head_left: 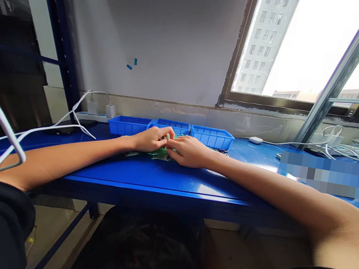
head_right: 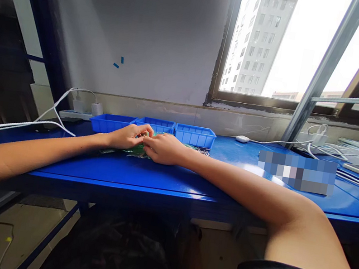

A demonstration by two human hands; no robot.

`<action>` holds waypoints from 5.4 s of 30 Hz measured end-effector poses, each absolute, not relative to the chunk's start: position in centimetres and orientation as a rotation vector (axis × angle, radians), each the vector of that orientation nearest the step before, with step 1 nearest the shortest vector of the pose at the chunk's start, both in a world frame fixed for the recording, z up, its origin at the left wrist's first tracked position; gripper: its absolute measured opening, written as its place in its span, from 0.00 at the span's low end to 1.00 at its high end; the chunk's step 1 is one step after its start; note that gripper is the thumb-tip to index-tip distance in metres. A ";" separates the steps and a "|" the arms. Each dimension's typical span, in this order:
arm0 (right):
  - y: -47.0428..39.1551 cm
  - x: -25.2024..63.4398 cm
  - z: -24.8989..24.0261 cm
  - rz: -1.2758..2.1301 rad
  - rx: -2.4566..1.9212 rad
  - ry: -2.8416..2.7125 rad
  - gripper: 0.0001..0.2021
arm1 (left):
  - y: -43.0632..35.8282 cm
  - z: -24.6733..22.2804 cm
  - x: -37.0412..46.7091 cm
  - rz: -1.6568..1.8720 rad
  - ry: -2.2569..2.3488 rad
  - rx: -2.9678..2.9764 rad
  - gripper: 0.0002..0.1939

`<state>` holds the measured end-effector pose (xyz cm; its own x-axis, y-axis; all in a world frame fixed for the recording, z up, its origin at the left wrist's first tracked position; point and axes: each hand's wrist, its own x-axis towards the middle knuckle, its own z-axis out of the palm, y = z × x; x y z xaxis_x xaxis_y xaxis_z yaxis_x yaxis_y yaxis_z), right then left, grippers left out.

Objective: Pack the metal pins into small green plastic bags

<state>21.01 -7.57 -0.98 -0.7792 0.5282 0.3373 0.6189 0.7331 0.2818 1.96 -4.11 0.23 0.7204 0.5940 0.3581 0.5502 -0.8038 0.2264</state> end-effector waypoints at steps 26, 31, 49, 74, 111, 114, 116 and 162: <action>-7.4 21.0 -1.0 -0.579 -0.885 -2.706 0.15 | -4.4 0.6 2.0 0.588 0.969 2.842 0.12; -7.6 21.0 -1.0 -0.592 -0.893 -2.706 0.15 | -4.5 0.7 2.1 0.578 0.985 2.839 0.12; -7.5 21.0 -1.0 -0.585 -0.884 -2.709 0.15 | -4.2 0.5 2.0 0.576 0.956 2.860 0.12; -7.5 21.0 -0.9 -0.585 -0.911 -2.721 0.15 | -4.4 0.6 2.1 0.559 0.968 2.864 0.11; -7.6 21.0 -0.9 -0.598 -0.911 -2.712 0.14 | -4.3 0.6 2.0 0.523 0.971 2.887 0.11; -7.6 21.0 -0.9 -0.602 -0.901 -2.716 0.14 | -4.2 0.7 1.9 0.534 0.963 2.897 0.12; -7.6 21.0 -0.9 -0.593 -0.895 -2.713 0.14 | -4.2 0.7 1.9 0.533 0.961 2.905 0.12; -7.9 21.0 -0.7 -0.582 -0.890 -2.724 0.15 | -3.5 -0.1 2.4 0.866 0.938 2.262 0.09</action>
